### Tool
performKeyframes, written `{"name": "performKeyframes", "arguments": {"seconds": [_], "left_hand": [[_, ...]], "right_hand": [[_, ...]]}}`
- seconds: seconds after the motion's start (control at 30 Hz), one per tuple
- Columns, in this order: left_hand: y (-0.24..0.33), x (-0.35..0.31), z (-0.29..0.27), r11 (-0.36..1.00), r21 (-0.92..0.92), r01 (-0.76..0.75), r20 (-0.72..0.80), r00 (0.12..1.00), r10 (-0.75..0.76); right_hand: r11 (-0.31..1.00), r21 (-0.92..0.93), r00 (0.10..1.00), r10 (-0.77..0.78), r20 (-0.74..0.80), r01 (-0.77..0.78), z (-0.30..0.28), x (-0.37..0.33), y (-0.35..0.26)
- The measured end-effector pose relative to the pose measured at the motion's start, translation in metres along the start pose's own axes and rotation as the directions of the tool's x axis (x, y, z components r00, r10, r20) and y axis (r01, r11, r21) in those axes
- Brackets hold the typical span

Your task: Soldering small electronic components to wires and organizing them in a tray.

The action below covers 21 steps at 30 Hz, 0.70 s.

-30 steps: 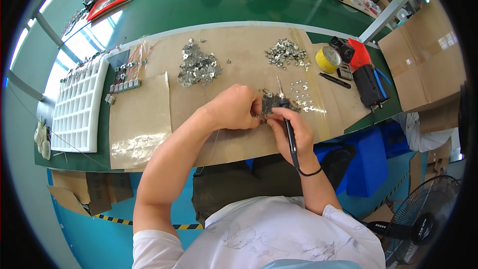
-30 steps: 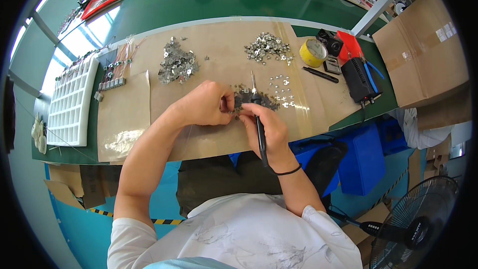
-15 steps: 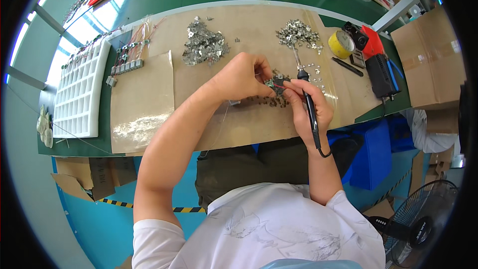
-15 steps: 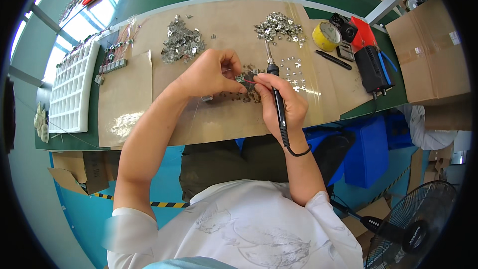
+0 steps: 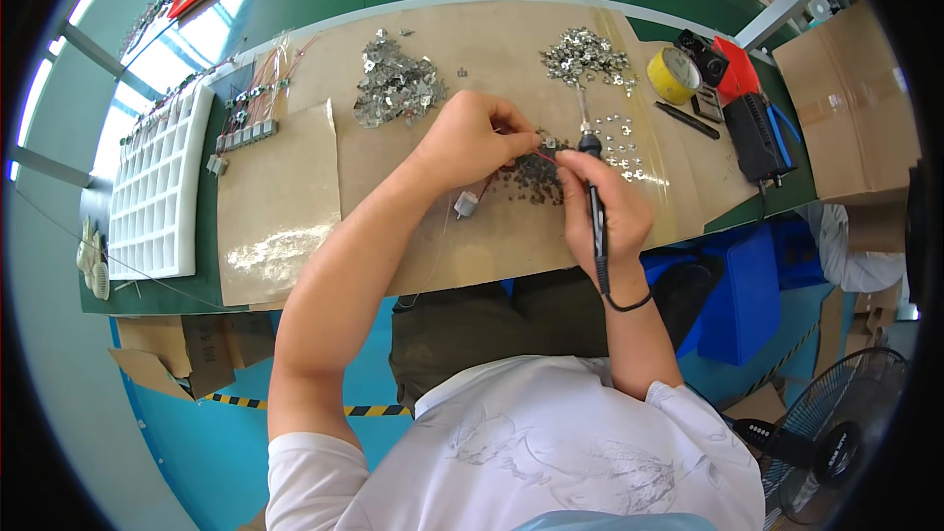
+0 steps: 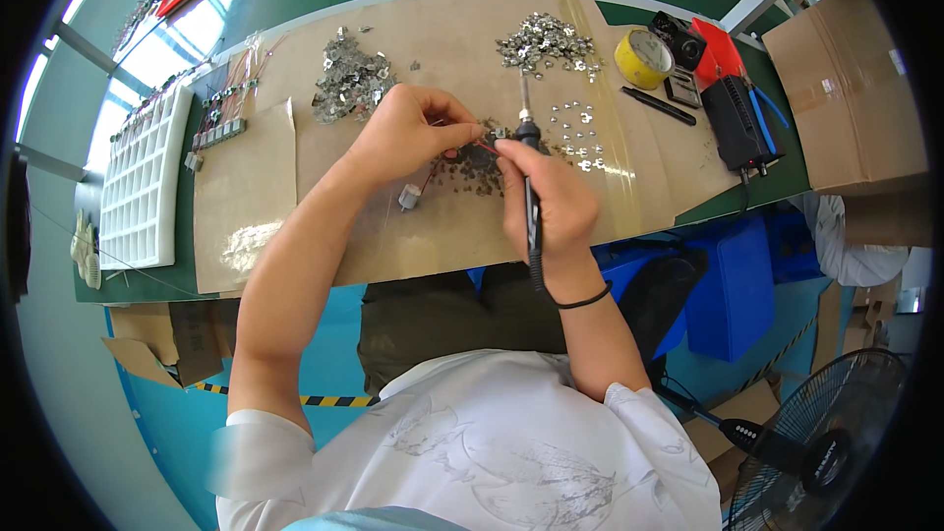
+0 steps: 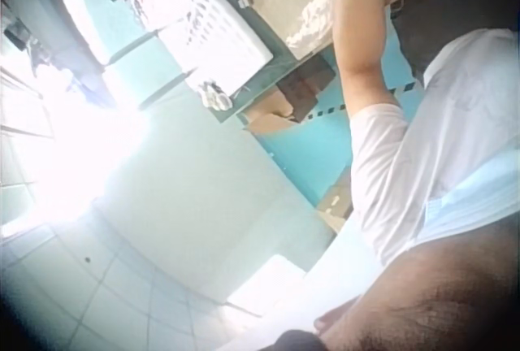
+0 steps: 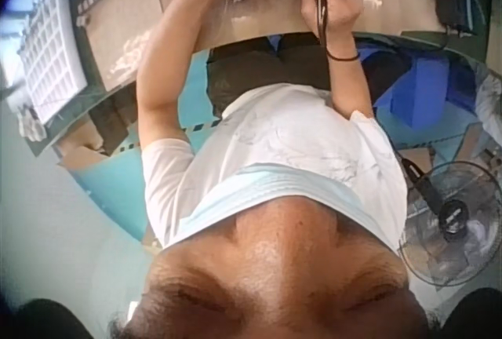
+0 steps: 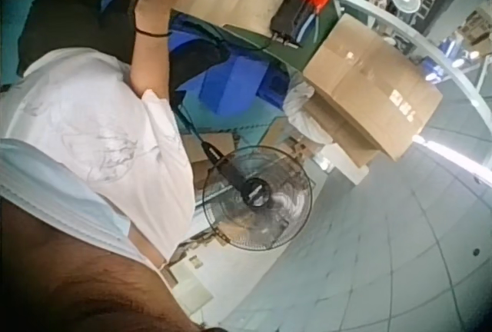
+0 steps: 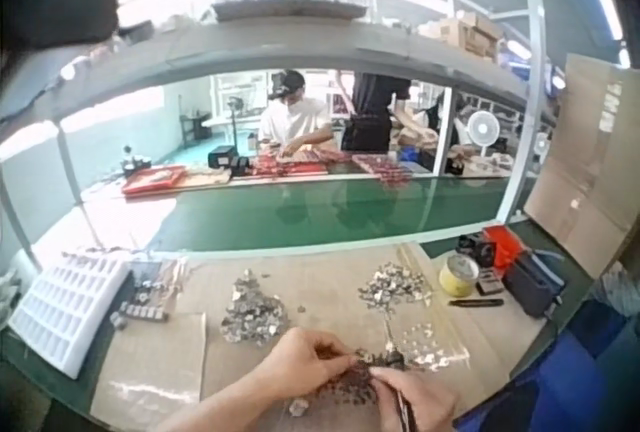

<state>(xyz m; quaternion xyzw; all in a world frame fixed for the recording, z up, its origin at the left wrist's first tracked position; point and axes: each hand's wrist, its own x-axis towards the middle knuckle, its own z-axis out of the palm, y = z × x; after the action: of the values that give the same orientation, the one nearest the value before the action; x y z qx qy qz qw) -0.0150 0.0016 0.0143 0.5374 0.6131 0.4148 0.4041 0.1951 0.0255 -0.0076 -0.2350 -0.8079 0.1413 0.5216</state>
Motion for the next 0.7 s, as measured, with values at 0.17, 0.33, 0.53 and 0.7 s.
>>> {"name": "performKeyframes", "arguments": {"seconds": [0.17,0.33,0.53,0.7], "left_hand": [[-0.004,0.000,0.010,0.955,0.278,-0.098,-0.137,0.981,0.140],[-0.010,0.001,0.015,0.790,0.579,-0.202,-0.059,0.956,0.287],[-0.006,0.000,0.017,0.756,0.625,-0.196,-0.041,0.958,0.282],[-0.005,0.001,0.017,0.763,0.622,-0.178,-0.051,0.963,0.266]], "right_hand": [[0.993,-0.026,0.981,-0.110,0.161,0.116,-0.003,-0.006,-0.014],[0.989,0.113,0.987,0.084,0.135,-0.100,-0.015,-0.015,0.009],[0.869,0.404,0.958,0.246,0.146,-0.285,-0.034,-0.006,0.043],[0.799,0.413,0.899,0.403,0.173,-0.438,-0.033,-0.006,0.037]]}}
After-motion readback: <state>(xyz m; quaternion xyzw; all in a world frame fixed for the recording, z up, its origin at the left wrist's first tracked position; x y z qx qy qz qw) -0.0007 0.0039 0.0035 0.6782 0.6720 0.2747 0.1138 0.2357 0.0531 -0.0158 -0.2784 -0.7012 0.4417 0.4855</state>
